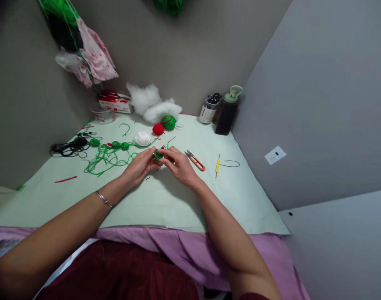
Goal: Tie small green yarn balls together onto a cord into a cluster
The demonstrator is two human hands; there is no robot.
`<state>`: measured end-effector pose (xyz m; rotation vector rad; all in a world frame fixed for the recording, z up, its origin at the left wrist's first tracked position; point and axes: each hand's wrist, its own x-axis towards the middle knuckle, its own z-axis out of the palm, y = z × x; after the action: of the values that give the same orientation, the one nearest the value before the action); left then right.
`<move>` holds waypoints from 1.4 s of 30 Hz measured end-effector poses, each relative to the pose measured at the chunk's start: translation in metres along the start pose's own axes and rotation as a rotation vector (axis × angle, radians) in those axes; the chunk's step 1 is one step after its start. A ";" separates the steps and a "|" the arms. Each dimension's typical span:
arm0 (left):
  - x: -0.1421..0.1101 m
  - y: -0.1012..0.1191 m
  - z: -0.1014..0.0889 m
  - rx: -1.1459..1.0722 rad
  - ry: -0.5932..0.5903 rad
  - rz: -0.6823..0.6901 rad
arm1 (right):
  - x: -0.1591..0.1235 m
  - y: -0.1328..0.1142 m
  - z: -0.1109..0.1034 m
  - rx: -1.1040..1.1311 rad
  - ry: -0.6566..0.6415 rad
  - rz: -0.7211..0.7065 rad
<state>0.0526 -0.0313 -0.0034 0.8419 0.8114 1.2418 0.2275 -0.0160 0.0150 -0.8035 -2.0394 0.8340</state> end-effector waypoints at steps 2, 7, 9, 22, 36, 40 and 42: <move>0.001 0.000 0.000 -0.016 0.004 -0.012 | 0.001 0.002 0.000 -0.030 0.024 0.011; 0.002 0.001 0.000 -0.036 0.047 -0.023 | 0.002 0.006 -0.001 -0.048 0.073 0.041; 0.003 0.001 -0.001 -0.040 0.051 -0.047 | 0.002 0.008 -0.001 -0.043 0.076 0.045; 0.002 0.003 0.002 -0.087 0.005 -0.090 | 0.002 0.012 0.003 0.019 0.013 0.075; 0.008 0.001 -0.004 -0.111 0.074 -0.013 | 0.002 0.011 0.003 0.187 0.118 0.118; 0.007 0.000 -0.004 -0.103 0.073 0.004 | 0.002 0.007 0.001 0.303 0.150 0.187; 0.007 -0.001 -0.004 -0.098 0.072 0.012 | 0.003 0.005 0.001 0.333 0.140 0.213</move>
<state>0.0503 -0.0245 -0.0065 0.7273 0.7969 1.3181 0.2266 -0.0112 0.0118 -0.8698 -1.6534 1.1660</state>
